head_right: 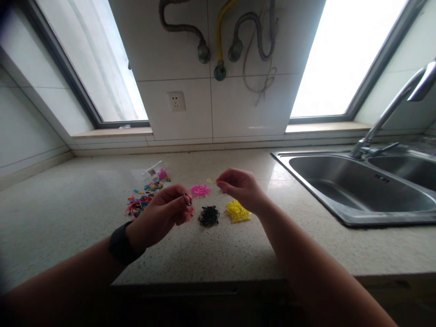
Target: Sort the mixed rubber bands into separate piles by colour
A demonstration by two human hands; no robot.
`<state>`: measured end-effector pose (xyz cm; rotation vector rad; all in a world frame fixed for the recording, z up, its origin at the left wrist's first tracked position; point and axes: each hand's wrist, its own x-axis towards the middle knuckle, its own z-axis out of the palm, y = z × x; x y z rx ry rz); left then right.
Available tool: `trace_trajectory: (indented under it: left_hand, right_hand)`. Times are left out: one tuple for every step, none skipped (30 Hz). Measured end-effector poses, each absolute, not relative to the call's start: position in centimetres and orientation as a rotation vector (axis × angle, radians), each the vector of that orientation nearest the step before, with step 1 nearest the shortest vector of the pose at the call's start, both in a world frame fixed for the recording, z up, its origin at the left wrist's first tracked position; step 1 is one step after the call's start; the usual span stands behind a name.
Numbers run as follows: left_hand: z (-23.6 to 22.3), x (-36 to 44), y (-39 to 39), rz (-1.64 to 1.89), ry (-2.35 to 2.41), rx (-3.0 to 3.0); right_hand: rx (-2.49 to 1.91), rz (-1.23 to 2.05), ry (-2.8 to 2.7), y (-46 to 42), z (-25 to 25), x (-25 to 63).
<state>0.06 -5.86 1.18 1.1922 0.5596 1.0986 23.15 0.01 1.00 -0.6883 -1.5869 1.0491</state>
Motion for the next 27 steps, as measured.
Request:
trace_trajectory:
  left_hand:
    - [1.2, 0.1, -5.9, 1.102, 0.564, 1.198]
    - [1.2, 0.1, -5.9, 1.102, 0.568, 1.203]
    - [1.2, 0.1, -5.9, 1.101, 0.573, 1.210]
    - [1.2, 0.1, -5.9, 1.100, 0.583, 1.221]
    - [1.2, 0.1, -5.9, 1.102, 0.601, 1.239]
    - [1.2, 0.1, -5.9, 1.103, 0.633, 1.271]
    - [1.3, 0.1, -5.9, 1.106, 0.678, 1.317]
    - [1.3, 0.0, -5.9, 1.106, 0.737, 1.380]
    - [1.4, 0.0, -5.8, 1.102, 0.807, 1.462]
    - [1.4, -0.1, -5.8, 1.093, 0.879, 1.563]
    - [1.3, -0.2, -5.7, 1.078, 0.950, 1.676]
    - [1.2, -0.4, -5.5, 1.056, 1.014, 1.794]
    - [1.0, -0.5, -5.4, 1.031, 1.071, 1.913]
    - [0.7, -0.5, -5.2, 1.002, 1.120, 2.025]
    - [0.4, -0.6, -5.1, 0.974, 1.163, 2.125]
    - [0.1, -0.5, -5.0, 0.940, 1.200, 2.211]
    - [-0.3, -0.5, -4.9, 0.905, 1.233, 2.283]
    - [-0.6, -0.4, -4.9, 0.870, 1.260, 2.343]
    - [-0.9, -0.3, -4.8, 0.838, 1.281, 2.391]
    - [-1.1, -0.3, -4.8, 0.811, 1.295, 2.428]
    - [-1.2, -0.3, -4.7, 0.793, 1.300, 2.460]
    - [-1.2, -0.4, -4.7, 0.786, 1.298, 2.487]
    - [-1.1, -0.6, -4.5, 0.786, 1.292, 2.509]
    - [-0.8, -0.9, -4.3, 0.792, 1.284, 2.527]
    - [-0.6, -1.3, -4.0, 0.799, 1.272, 2.540]
    - [-0.3, -1.7, -3.7, 0.802, 1.260, 2.553]
    - [0.0, -2.1, -3.4, 0.798, 1.232, 2.570]
  right_hand:
    - [-0.688, 1.043, -1.589, 0.0, 1.0, 23.2]
    - [-0.690, 1.036, -1.591, 0.0, 1.0, 23.2]
    - [-0.693, 1.027, -1.595, 0.0, 1.1, 23.2]
    - [-0.696, 1.017, -1.599, 0.0, 1.1, 23.3]
    - [-0.699, 1.008, -1.605, 0.0, 1.1, 23.3]
    - [-0.703, 0.999, -1.610, -0.1, 1.2, 23.3]
    - [-0.709, 0.987, -1.614, -0.1, 1.2, 23.4]
    - [-0.718, 0.973, -1.617, -0.1, 1.3, 23.4]
    - [-0.730, 0.956, -1.618, -0.1, 1.3, 23.4]
    - [-0.742, 0.941, -1.617, -0.1, 1.4, 23.5]
    - [-0.753, 0.928, -1.616, -0.1, 1.4, 23.5]
    - [-0.761, 0.918, -1.615, 0.0, 1.5, 23.5]
    - [-0.766, 0.912, -1.617, 0.0, 1.5, 23.6]
    - [-0.767, 0.907, -1.621, 0.0, 1.5, 23.6]
    - [-0.767, 0.905, -1.629, 0.1, 1.5, 23.6]
    - [-0.765, 0.902, -1.638, 0.1, 1.4, 23.6]
    - [-0.764, 0.900, -1.647, 0.2, 1.4, 23.6]
    - [-0.765, 0.899, -1.658, 0.2, 1.3, 23.6]
    - [-0.768, 0.897, -1.667, 0.3, 1.3, 23.6]
    - [-0.775, 0.892, -1.677, 0.3, 1.2, 23.6]
    - [-0.785, 0.883, -1.687, 0.4, 1.1, 23.7]
    - [-0.798, 0.869, -1.698, 0.4, 1.0, 23.8]
    - [-0.812, 0.852, -1.708, 0.5, 1.0, 23.9]
    - [-0.825, 0.833, -1.717, 0.6, 0.9, 24.0]
    - [-0.838, 0.817, -1.723, 0.7, 0.8, 24.1]
    - [-0.848, 0.807, -1.726, 0.8, 0.8, 24.2]
    - [-0.853, 0.806, -1.724, 0.9, 0.7, 24.4]
